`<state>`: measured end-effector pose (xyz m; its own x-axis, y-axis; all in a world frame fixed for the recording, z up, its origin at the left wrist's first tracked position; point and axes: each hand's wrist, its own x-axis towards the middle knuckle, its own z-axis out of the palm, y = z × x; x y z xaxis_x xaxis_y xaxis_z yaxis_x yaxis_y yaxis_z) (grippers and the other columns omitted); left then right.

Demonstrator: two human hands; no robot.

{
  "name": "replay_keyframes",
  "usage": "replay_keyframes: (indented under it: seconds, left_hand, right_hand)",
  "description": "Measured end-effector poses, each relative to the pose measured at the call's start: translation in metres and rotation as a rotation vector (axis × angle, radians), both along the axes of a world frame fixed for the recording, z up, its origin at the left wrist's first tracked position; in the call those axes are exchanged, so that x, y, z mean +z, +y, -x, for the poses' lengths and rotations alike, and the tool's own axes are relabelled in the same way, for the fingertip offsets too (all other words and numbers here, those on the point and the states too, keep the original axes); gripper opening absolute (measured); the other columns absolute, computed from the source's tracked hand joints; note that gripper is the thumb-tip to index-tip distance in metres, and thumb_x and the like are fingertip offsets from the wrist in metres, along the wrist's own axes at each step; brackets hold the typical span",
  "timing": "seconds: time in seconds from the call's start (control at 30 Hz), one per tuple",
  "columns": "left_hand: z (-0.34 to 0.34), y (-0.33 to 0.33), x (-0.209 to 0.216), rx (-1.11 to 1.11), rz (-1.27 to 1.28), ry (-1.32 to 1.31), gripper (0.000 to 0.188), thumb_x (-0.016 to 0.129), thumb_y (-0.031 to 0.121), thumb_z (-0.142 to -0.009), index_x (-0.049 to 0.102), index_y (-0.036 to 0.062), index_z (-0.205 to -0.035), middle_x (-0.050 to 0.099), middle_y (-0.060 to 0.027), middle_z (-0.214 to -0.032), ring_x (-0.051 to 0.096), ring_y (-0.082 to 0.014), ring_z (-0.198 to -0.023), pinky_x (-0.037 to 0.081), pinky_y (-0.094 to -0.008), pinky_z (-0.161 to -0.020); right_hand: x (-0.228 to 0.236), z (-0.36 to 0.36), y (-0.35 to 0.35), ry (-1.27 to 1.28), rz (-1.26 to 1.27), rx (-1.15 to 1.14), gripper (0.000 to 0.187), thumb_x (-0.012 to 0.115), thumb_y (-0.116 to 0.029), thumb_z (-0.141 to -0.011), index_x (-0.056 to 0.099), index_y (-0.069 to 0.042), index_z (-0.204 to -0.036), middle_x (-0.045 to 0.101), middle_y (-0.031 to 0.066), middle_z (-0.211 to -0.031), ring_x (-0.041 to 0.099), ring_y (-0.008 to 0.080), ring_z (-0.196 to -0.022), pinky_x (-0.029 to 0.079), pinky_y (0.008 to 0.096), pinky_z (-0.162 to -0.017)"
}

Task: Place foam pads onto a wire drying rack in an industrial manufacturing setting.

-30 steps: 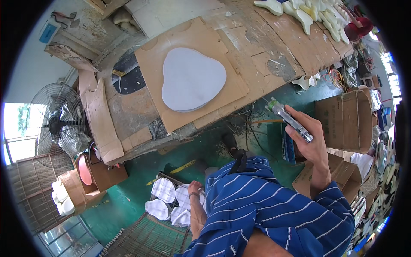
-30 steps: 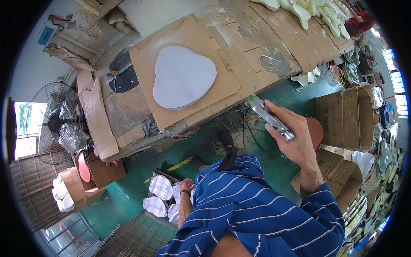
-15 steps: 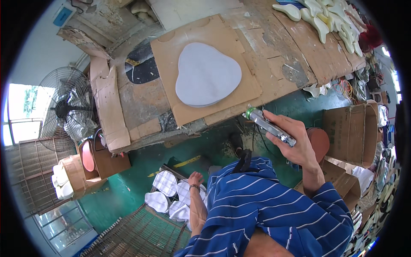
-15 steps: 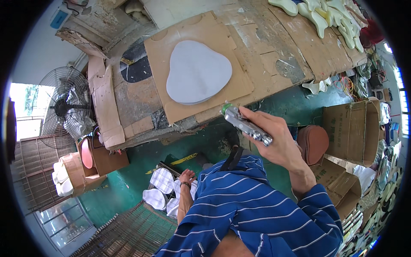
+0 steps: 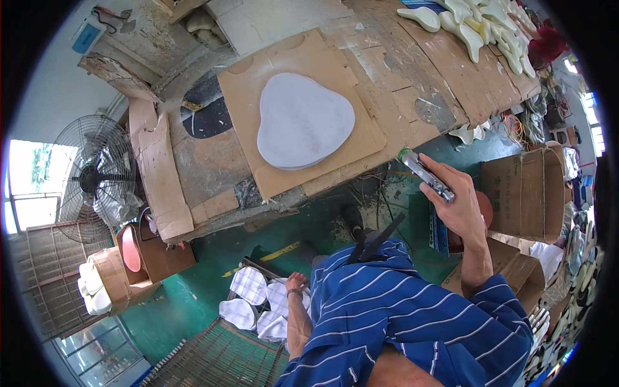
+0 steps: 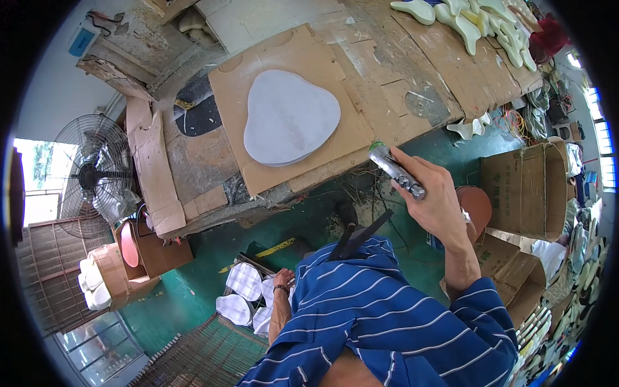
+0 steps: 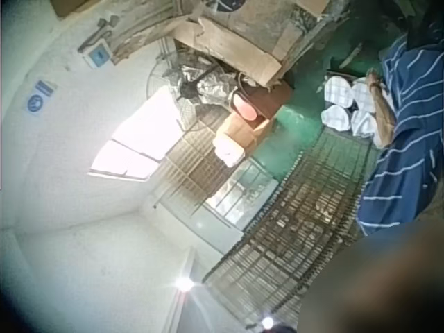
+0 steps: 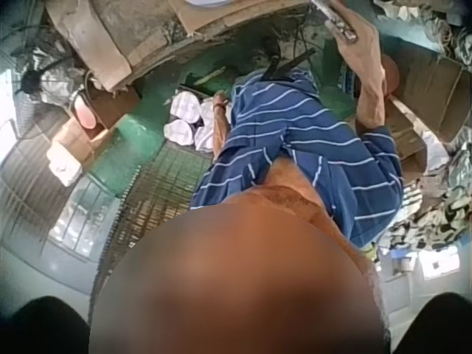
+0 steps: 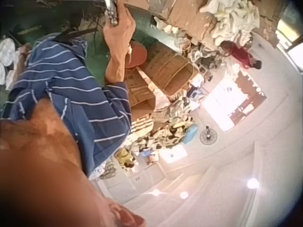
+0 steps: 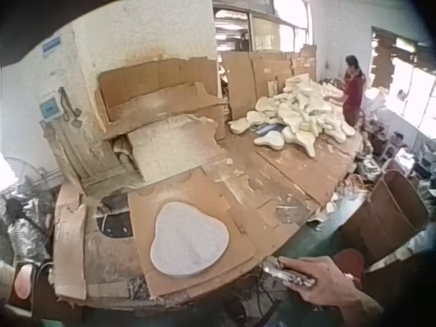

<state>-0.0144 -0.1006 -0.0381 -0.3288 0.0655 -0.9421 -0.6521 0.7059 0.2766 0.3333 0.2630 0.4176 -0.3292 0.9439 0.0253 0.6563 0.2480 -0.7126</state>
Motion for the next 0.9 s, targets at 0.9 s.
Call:
replay_keyframes:
  seconds: [0.9]
  left_hand:
    - [0.027, 0.143, 0.001, -0.234, -0.554, 0.466, 0.037, 0.067, 0.010, -0.092, 0.061, 0.0033, -0.127, 0.070, -0.0081, -0.096, 0.066, -0.0167, -0.076, 0.055, -0.0309, -0.062]
  right_hand:
    - [0.012, -0.018, -0.027, 0.165, 0.015, 0.133, 0.054, 0.074, 0.005, -0.077, 0.062, 0.000, -0.130, 0.070, 0.0172, -0.098, 0.068, 0.0285, -0.081, 0.051, 0.0321, -0.072]
